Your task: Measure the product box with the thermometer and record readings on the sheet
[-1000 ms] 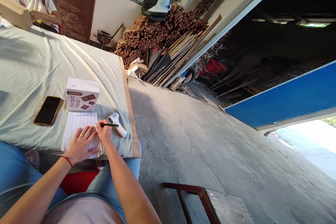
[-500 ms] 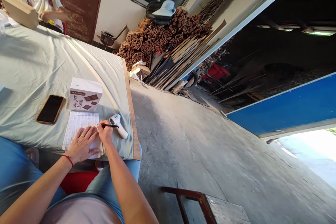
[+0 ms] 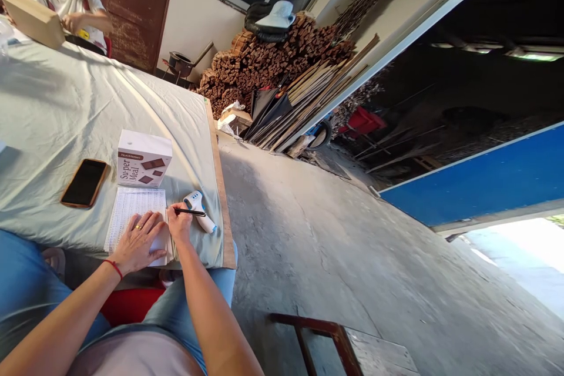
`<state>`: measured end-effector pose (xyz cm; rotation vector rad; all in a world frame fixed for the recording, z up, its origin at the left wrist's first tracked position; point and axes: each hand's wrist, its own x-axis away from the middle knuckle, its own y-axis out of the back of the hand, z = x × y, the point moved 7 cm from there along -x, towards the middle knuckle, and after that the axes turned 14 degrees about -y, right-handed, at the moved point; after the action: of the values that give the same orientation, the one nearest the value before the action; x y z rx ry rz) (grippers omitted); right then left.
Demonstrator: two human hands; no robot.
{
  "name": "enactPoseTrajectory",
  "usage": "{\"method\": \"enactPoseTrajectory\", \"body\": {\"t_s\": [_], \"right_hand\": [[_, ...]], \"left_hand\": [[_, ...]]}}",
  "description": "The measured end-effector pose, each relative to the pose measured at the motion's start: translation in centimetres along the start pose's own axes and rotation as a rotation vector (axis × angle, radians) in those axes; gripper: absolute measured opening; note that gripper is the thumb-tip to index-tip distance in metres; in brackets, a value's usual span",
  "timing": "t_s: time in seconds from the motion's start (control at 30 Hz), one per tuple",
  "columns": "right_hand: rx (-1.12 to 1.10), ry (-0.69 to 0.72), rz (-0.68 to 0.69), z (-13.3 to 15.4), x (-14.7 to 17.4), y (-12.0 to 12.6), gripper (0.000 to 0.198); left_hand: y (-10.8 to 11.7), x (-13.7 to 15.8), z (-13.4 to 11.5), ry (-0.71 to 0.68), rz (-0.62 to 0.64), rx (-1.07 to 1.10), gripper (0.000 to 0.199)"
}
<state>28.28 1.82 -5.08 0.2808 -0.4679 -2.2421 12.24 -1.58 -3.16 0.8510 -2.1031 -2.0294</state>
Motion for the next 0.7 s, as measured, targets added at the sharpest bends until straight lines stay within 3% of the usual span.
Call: {"method": "enactPoseTrajectory", "body": {"t_s": [0.37,0.7], "right_hand": [[0.138,-0.028,0.011,0.8,0.3,0.1,0.006],[0.185,-0.039,0.010,0.9,0.2,1.1,0.008]], "left_hand": [[0.0,-0.2,0.1,0.010,0.041,0.006,0.062],[0.7,-1.2,-0.5,-0.003,0.115,0.137,0.066]]}}
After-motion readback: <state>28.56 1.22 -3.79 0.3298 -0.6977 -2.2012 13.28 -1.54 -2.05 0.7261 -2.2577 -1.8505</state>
